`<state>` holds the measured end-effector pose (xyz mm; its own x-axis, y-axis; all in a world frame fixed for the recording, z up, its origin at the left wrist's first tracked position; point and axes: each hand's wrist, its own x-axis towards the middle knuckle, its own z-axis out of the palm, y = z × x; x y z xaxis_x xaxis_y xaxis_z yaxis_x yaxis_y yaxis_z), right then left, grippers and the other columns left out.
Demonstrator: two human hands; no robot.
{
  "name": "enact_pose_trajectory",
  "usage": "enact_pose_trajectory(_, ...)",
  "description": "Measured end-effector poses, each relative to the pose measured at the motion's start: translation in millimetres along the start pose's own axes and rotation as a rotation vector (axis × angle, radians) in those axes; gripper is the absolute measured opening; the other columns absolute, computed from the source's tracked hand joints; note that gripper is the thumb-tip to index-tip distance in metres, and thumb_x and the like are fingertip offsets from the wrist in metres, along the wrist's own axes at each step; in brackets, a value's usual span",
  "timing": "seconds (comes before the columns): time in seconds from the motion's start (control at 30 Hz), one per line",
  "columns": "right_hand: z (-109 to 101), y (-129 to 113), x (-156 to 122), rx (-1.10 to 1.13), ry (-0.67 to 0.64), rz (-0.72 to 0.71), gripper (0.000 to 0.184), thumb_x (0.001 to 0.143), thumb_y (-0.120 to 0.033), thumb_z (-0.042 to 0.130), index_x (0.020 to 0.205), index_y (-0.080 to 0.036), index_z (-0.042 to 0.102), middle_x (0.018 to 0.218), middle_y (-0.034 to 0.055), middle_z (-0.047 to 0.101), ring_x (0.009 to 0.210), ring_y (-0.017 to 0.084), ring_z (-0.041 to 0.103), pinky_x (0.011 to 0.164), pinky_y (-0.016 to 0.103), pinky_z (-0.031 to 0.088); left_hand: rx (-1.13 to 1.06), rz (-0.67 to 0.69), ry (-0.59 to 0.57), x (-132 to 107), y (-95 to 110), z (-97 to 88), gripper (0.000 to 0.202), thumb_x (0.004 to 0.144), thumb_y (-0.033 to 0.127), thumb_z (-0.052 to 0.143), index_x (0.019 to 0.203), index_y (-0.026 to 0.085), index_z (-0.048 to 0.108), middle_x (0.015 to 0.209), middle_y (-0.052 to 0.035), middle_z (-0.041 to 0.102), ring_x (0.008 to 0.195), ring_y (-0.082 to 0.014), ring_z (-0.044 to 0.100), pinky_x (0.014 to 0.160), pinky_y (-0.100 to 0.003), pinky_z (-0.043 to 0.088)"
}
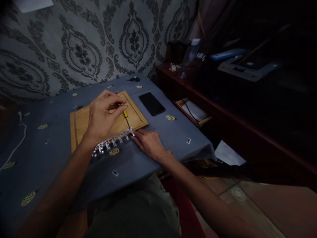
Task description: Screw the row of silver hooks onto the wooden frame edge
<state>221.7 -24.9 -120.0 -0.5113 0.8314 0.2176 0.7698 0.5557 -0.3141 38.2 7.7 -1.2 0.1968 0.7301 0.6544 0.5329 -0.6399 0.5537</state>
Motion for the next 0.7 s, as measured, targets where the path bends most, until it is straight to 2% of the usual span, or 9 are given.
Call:
enact_pose_trajectory(0.33, 0.1, 0.2, 0.9, -0.014, -0.029, 0.002, 0.037, 0.110, -0.039, 0.042, 0.119, -0.018, 0.071, 0.097, 0.0093, 0.075, 0.085, 0.020, 0.069, 0.068, 0.028, 0.038, 0.106, 0.043, -0.033, 0.8, -2.3, -1.9, 0.015, 0.086, 0.005, 0.066, 0.088, 0.017, 0.074, 0.089, -0.0015, 0.070, 0.082, -0.0147, 0.066, 0.078, -0.028, 0.053)
enact_pose_trajectory(0.7, -0.6, 0.2, 0.5, -0.001, -0.008, -0.012, 0.040, 0.110, -0.040, 0.038, 0.117, -0.019, 0.072, 0.092, 0.0078, 0.074, 0.080, 0.019, 0.067, 0.065, 0.029, 0.036, 0.070, 0.037, -0.106, 1.9, 2.0, -7.2, 0.026, 0.085, 0.001, 0.056, 0.096, 0.018, 0.071, 0.095, -0.0022, 0.070, 0.087, -0.0155, 0.066, 0.081, -0.029, 0.052)
